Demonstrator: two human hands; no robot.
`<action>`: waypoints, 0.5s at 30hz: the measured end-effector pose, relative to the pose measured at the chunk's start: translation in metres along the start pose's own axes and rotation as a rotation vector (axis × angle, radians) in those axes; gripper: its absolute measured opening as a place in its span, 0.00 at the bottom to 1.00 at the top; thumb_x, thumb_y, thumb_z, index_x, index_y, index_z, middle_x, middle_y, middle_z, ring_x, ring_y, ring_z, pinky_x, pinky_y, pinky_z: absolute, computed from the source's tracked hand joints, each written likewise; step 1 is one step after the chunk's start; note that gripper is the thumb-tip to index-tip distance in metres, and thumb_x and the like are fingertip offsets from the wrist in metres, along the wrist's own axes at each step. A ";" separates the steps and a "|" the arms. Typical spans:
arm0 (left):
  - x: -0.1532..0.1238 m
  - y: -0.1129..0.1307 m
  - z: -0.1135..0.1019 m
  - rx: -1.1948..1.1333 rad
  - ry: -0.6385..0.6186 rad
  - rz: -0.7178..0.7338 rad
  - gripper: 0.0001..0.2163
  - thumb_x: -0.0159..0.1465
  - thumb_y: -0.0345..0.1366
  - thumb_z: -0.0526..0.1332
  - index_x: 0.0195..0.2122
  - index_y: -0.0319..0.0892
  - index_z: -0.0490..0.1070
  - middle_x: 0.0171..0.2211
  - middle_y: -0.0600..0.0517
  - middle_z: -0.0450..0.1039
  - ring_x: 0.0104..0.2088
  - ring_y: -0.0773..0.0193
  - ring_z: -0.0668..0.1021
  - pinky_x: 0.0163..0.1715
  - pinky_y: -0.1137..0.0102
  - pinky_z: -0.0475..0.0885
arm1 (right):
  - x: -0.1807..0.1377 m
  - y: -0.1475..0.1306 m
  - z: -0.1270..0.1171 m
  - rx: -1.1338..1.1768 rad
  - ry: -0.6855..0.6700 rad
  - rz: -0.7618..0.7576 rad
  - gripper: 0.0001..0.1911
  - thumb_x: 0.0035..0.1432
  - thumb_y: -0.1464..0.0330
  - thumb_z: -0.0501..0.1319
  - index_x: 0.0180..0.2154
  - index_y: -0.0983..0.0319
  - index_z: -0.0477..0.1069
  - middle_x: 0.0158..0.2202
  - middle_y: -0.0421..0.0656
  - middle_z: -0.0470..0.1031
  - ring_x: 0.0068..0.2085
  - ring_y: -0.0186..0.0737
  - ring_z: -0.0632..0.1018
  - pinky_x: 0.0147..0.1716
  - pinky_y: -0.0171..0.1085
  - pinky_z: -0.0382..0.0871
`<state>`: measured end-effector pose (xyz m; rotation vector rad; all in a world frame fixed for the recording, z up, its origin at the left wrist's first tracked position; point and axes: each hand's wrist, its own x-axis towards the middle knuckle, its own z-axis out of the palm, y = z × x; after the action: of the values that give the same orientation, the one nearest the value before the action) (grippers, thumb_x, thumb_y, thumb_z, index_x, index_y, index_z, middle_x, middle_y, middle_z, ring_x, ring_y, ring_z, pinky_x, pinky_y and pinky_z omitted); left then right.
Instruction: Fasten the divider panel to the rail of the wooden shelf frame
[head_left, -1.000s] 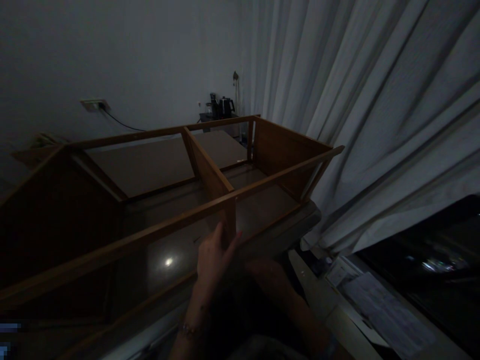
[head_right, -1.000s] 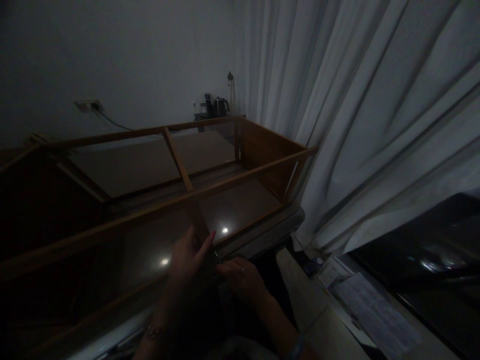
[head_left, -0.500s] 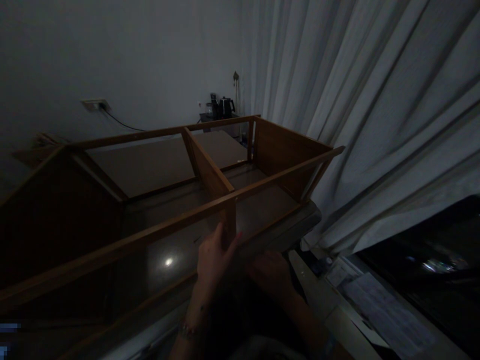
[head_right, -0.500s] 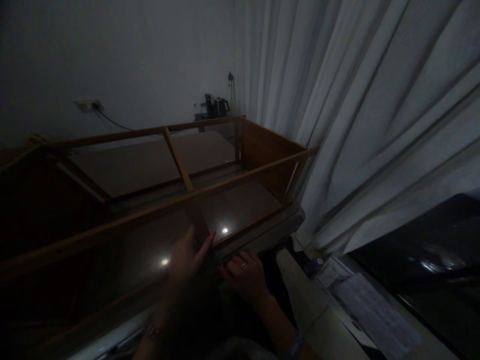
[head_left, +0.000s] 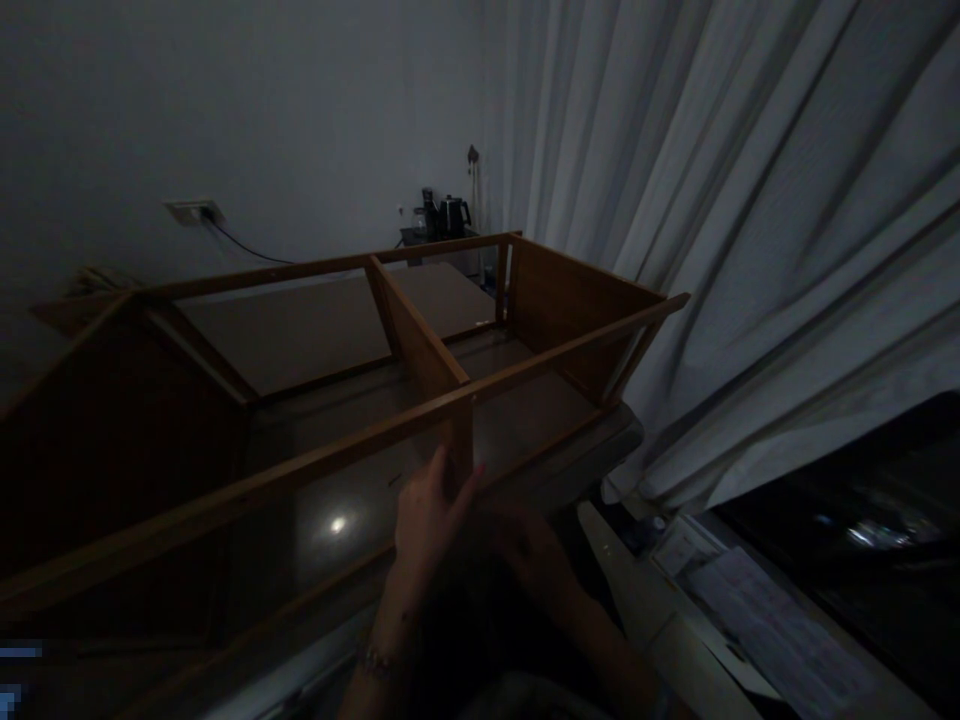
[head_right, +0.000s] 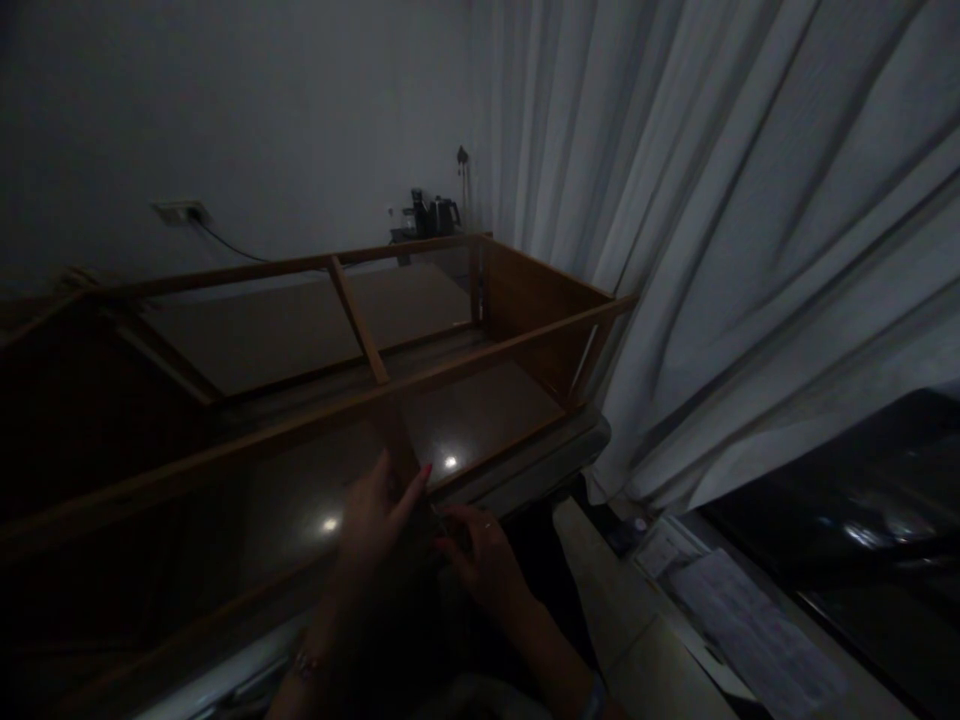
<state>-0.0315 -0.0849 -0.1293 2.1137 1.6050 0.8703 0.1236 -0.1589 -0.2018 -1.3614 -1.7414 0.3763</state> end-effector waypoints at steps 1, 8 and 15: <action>0.000 0.000 0.000 0.000 -0.001 -0.002 0.22 0.63 0.54 0.51 0.49 0.43 0.65 0.36 0.47 0.77 0.35 0.58 0.79 0.31 0.69 0.70 | 0.000 0.002 0.000 -0.008 -0.024 -0.039 0.12 0.65 0.64 0.53 0.47 0.59 0.69 0.41 0.45 0.77 0.41 0.41 0.76 0.41 0.40 0.69; 0.001 0.001 -0.002 0.018 -0.013 -0.006 0.23 0.63 0.54 0.51 0.50 0.41 0.64 0.35 0.46 0.77 0.33 0.58 0.79 0.30 0.70 0.70 | 0.009 0.004 -0.008 -0.063 -0.180 -0.268 0.11 0.66 0.67 0.53 0.42 0.58 0.73 0.37 0.42 0.79 0.40 0.38 0.77 0.44 0.38 0.70; 0.001 0.001 0.000 0.033 -0.002 -0.008 0.24 0.63 0.54 0.51 0.50 0.41 0.65 0.36 0.45 0.77 0.34 0.58 0.79 0.32 0.68 0.71 | 0.010 0.009 -0.021 -0.058 -0.328 -0.368 0.18 0.63 0.75 0.54 0.53 0.56 0.68 0.49 0.41 0.76 0.49 0.35 0.76 0.49 0.34 0.70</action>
<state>-0.0310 -0.0844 -0.1282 2.1288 1.6359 0.8440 0.1455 -0.1518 -0.1916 -1.0269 -2.2405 0.3579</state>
